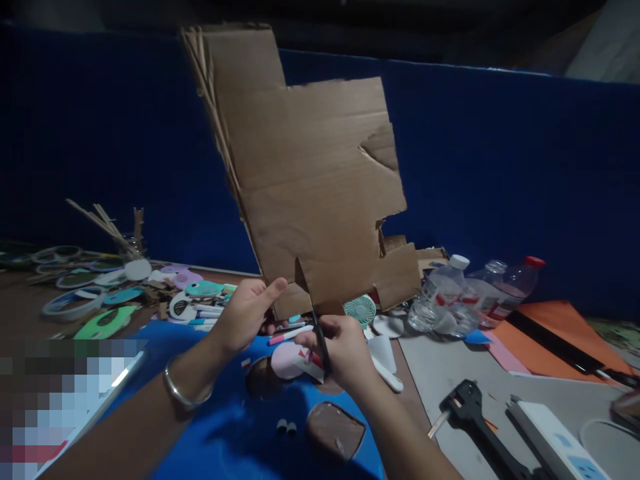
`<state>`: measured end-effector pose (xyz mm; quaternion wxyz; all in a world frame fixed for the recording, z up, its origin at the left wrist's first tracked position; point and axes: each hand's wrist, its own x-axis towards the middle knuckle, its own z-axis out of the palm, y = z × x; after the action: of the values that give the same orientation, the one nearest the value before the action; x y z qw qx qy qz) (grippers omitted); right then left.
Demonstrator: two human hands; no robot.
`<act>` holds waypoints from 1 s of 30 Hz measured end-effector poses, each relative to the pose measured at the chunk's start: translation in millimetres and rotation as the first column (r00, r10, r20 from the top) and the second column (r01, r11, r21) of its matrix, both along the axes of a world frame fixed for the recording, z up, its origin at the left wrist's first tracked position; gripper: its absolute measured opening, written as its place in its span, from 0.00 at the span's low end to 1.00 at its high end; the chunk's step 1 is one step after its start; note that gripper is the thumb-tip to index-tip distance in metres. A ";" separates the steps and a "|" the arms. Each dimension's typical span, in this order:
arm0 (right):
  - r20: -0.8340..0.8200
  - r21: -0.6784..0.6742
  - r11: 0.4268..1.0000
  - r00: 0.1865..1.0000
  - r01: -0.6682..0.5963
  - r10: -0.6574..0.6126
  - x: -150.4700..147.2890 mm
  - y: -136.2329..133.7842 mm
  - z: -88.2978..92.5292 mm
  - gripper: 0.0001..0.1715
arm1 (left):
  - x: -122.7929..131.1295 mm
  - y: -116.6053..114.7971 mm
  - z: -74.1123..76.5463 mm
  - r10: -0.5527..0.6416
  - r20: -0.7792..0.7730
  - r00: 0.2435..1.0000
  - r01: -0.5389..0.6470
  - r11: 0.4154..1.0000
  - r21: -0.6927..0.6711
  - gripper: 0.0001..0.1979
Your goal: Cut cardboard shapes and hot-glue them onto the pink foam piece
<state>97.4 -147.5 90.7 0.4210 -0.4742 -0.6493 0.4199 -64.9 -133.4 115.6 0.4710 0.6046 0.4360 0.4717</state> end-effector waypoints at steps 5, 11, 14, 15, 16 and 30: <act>-0.049 -0.017 0.982 0.981 -0.190 0.189 10.8 0.0 0.3 0.30 | -2.0 1.6 -6.6 0.062 -0.181 0.982 -0.037 0.990 0.138 0.26; -0.089 0.002 0.987 0.983 -0.162 0.162 10.5 0.4 0.7 0.27 | -1.5 -1.7 -5.8 0.001 -0.166 0.986 0.020 0.992 0.122 0.23; -0.074 0.004 0.997 0.995 -0.071 0.071 4.6 -0.2 0.3 0.27 | -2.9 -2.6 -1.8 0.028 -0.205 0.978 0.003 0.989 0.147 0.26; -0.074 0.004 0.999 0.996 -0.051 0.051 3.3 -0.3 0.0 0.27 | -3.3 -2.9 -0.5 0.032 -0.212 0.977 0.000 0.989 0.149 0.26; -0.073 -0.001 0.999 0.997 -0.034 0.034 2.5 -0.3 -0.3 0.27 | -3.5 -3.2 0.4 0.031 -0.213 0.977 0.001 0.989 0.148 0.26; -0.071 -0.077 0.918 0.921 -0.389 0.384 11.6 -5.2 -4.4 0.27 | -30.4 21.6 7.2 0.492 0.214 0.844 -0.531 0.824 0.198 0.22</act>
<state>109.1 -152.7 86.3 0.3256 -0.3438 -0.6989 0.5360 -95.3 -111.8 122.8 0.2792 0.4814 0.4821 0.6767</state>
